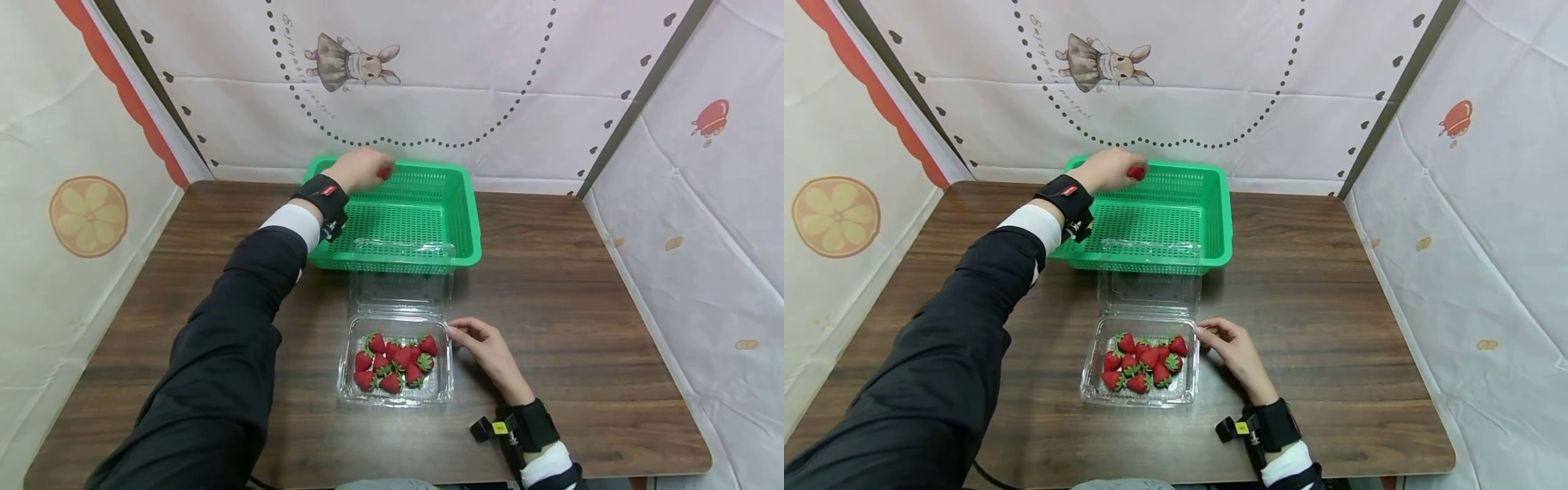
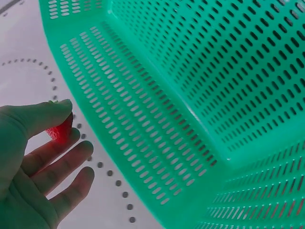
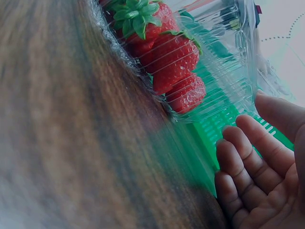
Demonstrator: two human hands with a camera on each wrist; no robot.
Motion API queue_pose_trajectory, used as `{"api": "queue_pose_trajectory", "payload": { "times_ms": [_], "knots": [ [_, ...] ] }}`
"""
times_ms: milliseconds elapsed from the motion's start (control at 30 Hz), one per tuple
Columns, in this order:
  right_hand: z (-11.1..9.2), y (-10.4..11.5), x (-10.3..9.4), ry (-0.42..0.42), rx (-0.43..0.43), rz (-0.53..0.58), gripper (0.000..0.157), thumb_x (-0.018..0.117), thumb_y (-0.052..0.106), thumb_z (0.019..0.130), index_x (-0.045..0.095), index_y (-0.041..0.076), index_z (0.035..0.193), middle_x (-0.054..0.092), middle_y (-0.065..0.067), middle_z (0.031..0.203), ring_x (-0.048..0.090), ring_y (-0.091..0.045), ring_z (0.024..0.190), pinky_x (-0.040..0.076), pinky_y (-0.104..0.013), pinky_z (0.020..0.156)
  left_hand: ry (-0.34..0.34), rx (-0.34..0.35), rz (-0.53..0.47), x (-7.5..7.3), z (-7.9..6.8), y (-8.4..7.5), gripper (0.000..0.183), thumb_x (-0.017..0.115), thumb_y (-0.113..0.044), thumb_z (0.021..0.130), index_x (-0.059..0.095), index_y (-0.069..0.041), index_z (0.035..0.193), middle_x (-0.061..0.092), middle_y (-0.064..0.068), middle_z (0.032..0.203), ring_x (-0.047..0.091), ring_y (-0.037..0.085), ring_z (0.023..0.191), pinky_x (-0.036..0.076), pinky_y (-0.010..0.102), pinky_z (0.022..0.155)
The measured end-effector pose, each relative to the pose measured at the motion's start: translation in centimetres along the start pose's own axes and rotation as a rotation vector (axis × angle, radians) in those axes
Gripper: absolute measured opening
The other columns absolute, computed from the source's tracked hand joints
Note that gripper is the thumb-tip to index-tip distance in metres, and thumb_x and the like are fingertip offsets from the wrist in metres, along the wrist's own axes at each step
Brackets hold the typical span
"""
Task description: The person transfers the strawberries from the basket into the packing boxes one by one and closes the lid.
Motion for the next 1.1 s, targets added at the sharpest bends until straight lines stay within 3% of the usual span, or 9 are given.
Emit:
{"api": "queue_pose_trajectory", "payload": {
  "times_ms": [333,600,833,1100],
  "knots": [
    [-0.1,0.0,0.0,0.005,-0.006,0.001,0.028,0.071,0.022,0.096,0.070,0.001,0.114,0.070,-0.008,0.095,0.064,-0.017,0.085,0.054,-0.030,0.075,-0.029,0.094,-0.014,-1.5,-1.1,-1.8,0.030,0.063,-0.013,0.099,0.062,-0.013,0.129,0.064,0.011,0.125,0.057,0.031,0.118,0.046,0.049,0.097],
    [0.0,0.0,0.0,0.013,-0.021,0.001,0.028,0.070,0.021,0.097,0.070,0.000,0.114,0.070,-0.006,0.094,0.064,-0.016,0.085,0.055,-0.031,0.077,-0.085,0.220,-0.036,-2.8,-2.4,-5.4,0.031,0.068,-0.016,0.098,0.064,-0.014,0.129,0.066,0.009,0.124,0.059,0.029,0.116,0.048,0.046,0.095],
    [-0.2,0.1,0.1,0.000,-0.015,0.002,0.027,0.070,0.020,0.097,0.070,0.000,0.114,0.069,-0.005,0.092,0.064,-0.016,0.084,0.054,-0.030,0.075,-0.066,0.329,-0.034,-2.5,-4.4,-9.0,0.030,0.068,-0.017,0.098,0.065,-0.016,0.127,0.065,0.004,0.120,0.059,0.022,0.110,0.050,0.039,0.091],
    [-0.2,0.1,0.2,0.002,-0.015,0.006,0.027,0.070,0.020,0.097,0.069,-0.001,0.114,0.069,-0.005,0.092,0.064,-0.016,0.084,0.054,-0.030,0.074,-0.056,0.384,-0.032,-2.0,-6.5,-11.4,0.030,0.068,-0.020,0.098,0.065,-0.018,0.128,0.064,0.001,0.120,0.059,0.018,0.109,0.050,0.036,0.092]
  ]
}}
Point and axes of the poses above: each hand's wrist, its own z-axis towards the middle knuckle, its own x-axis out of the palm, y = z × x, the point moved 4 cm from there along z, towards the middle knuckle
